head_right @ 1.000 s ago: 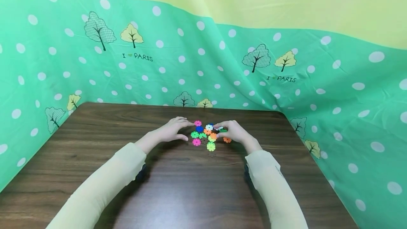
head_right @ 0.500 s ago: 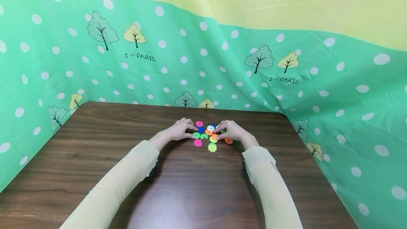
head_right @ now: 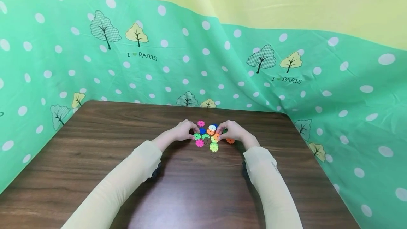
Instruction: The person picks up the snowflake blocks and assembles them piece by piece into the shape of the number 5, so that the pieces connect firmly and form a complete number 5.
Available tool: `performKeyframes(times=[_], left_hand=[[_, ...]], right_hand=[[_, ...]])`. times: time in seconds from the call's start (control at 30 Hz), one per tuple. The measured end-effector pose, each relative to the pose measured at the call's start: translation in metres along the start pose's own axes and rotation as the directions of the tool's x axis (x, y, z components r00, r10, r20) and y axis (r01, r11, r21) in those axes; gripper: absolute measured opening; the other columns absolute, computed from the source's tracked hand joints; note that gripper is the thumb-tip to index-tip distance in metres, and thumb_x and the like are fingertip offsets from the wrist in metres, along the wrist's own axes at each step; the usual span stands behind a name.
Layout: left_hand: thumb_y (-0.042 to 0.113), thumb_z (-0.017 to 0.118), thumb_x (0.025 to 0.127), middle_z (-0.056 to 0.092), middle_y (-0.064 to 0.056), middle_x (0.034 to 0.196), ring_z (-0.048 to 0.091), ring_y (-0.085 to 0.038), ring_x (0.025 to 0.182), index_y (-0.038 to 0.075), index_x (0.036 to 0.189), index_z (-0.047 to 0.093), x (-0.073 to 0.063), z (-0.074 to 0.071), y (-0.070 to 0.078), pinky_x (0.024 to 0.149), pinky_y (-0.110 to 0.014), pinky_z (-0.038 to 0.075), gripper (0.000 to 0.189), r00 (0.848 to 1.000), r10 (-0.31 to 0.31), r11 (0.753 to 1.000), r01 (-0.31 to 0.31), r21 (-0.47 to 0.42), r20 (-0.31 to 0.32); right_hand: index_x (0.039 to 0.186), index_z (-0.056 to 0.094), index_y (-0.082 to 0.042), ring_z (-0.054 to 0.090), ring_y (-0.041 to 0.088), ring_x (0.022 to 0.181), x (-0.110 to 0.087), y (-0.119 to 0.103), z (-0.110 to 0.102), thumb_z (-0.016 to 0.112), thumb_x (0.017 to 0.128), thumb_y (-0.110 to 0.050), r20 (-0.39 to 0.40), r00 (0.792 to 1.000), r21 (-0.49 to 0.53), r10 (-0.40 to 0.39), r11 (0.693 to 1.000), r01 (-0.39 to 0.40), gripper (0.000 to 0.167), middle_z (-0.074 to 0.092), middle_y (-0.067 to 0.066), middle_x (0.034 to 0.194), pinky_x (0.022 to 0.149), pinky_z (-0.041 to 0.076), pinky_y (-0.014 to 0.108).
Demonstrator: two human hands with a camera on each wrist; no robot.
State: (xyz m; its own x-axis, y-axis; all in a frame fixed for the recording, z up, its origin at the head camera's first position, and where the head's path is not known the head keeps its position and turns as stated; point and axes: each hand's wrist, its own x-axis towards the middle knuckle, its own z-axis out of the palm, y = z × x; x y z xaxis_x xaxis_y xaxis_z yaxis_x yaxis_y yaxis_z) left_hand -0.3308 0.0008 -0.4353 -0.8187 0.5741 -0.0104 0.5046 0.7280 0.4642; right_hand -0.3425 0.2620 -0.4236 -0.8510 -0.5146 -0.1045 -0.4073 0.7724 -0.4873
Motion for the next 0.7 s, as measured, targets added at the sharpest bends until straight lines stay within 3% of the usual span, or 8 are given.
performKeyframes(times=[0.17, 0.3, 0.53, 0.7], left_hand=[[0.019, 0.075, 0.081, 0.063, 0.003, 0.092, 0.046, -0.017, 0.100, 0.016, 0.099, 0.068, -0.005, -0.003, -0.001, 0.089, -0.036, 0.032, 0.020, 1.000, -0.019, 0.999, 0.019, -0.029, 0.018], [0.025, 0.074, 0.081, 0.059, 0.004, 0.083, 0.047, -0.014, 0.091, 0.016, 0.088, 0.064, -0.009, -0.004, -0.007, 0.085, -0.035, 0.032, 0.015, 1.000, -0.014, 0.999, 0.014, -0.032, -0.016], [0.024, 0.071, 0.085, 0.062, 0.002, 0.079, 0.052, -0.012, 0.077, 0.012, 0.082, 0.062, -0.019, -0.011, -0.013, 0.079, -0.028, 0.045, 0.015, 0.997, 0.006, 0.998, -0.012, -0.070, -0.077], [0.019, 0.070, 0.086, 0.062, 0.001, 0.077, 0.053, -0.010, 0.072, 0.010, 0.084, 0.063, -0.031, -0.021, -0.011, 0.072, -0.025, 0.046, 0.012, 0.992, -0.001, 0.988, -0.019, -0.152, -0.127]], right_hand=[[0.085, 0.067, -0.018, 0.055, 0.016, 0.086, -0.005, -0.003, 0.000, 0.078, 0.078, -0.025, -0.021, 0.999, 0.049, 0.035, 0.998, -0.034, 0.015, 0.065, -0.005, 0.086, 0.087, 0.047, 0.039], [0.084, 0.066, -0.017, 0.056, 0.019, 0.087, -0.011, -0.008, -0.002, 0.076, 0.079, -0.022, -0.076, 0.997, 0.118, 0.034, 0.993, -0.025, 0.013, 0.066, -0.003, 0.088, 0.088, 0.046, 0.042], [0.084, 0.066, -0.018, 0.057, 0.019, 0.085, -0.022, -0.021, -0.006, 0.076, 0.079, -0.023, -0.185, 0.983, 0.171, -0.016, 0.984, 0.048, 0.012, 0.066, -0.003, 0.087, 0.081, 0.048, 0.038], [0.085, 0.066, -0.018, 0.058, 0.019, 0.081, -0.028, -0.036, -0.008, 0.075, 0.081, -0.021, -0.254, 0.964, 0.190, -0.077, 0.973, 0.128, 0.010, 0.066, -0.002, 0.085, 0.077, 0.051, 0.038]])
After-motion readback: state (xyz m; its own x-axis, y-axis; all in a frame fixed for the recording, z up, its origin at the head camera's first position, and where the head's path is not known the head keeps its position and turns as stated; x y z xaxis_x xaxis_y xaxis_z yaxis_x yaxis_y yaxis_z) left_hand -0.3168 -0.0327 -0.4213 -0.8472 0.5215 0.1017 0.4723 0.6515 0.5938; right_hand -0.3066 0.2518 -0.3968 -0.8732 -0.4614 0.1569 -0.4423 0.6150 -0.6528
